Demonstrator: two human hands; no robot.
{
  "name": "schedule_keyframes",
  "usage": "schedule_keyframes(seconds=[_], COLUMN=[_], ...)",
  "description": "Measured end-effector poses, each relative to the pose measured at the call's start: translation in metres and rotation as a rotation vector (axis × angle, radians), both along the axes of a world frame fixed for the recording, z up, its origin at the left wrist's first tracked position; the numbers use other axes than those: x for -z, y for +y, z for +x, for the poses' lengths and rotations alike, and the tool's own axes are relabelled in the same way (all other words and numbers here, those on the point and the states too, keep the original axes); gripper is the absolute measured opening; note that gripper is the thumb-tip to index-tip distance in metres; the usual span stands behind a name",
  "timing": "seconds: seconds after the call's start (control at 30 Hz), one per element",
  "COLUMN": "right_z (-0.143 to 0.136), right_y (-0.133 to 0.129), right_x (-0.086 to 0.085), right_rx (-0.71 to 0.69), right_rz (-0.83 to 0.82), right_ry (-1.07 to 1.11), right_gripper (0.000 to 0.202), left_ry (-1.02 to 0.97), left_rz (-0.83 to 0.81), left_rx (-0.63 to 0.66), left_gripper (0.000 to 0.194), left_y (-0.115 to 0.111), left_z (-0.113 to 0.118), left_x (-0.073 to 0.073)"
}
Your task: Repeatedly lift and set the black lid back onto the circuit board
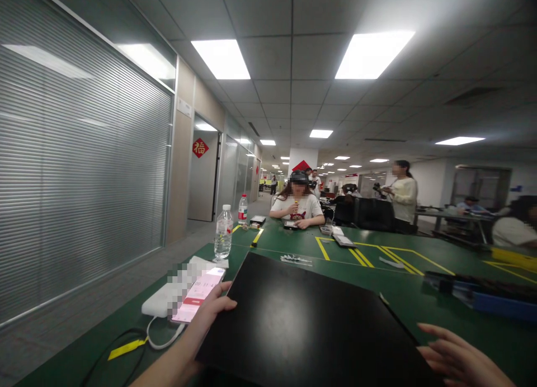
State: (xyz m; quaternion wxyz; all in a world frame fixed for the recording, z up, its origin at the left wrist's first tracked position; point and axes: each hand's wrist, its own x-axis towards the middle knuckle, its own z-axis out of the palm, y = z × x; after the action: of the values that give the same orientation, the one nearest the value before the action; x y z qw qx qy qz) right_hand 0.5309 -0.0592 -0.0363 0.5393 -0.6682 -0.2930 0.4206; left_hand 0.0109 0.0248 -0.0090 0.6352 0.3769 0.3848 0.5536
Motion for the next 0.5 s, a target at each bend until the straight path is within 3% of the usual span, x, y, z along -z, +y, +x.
schedule_keyframes(seconds=[0.27,0.5], right_z=[0.005,0.004], right_y=[0.011,0.01], right_x=[0.02,0.017], right_rx=[0.031,0.094], right_rz=[0.048,0.04], right_ry=[-0.057,-0.147], right_gripper=[0.055,0.044], left_ry=[0.039,0.107], left_rz=[0.066,0.025], left_rx=[-0.013,0.017], left_gripper=[0.044,0.045], left_y=[0.028,0.028], left_z=[-0.013,-0.005], left_x=[0.025,0.032])
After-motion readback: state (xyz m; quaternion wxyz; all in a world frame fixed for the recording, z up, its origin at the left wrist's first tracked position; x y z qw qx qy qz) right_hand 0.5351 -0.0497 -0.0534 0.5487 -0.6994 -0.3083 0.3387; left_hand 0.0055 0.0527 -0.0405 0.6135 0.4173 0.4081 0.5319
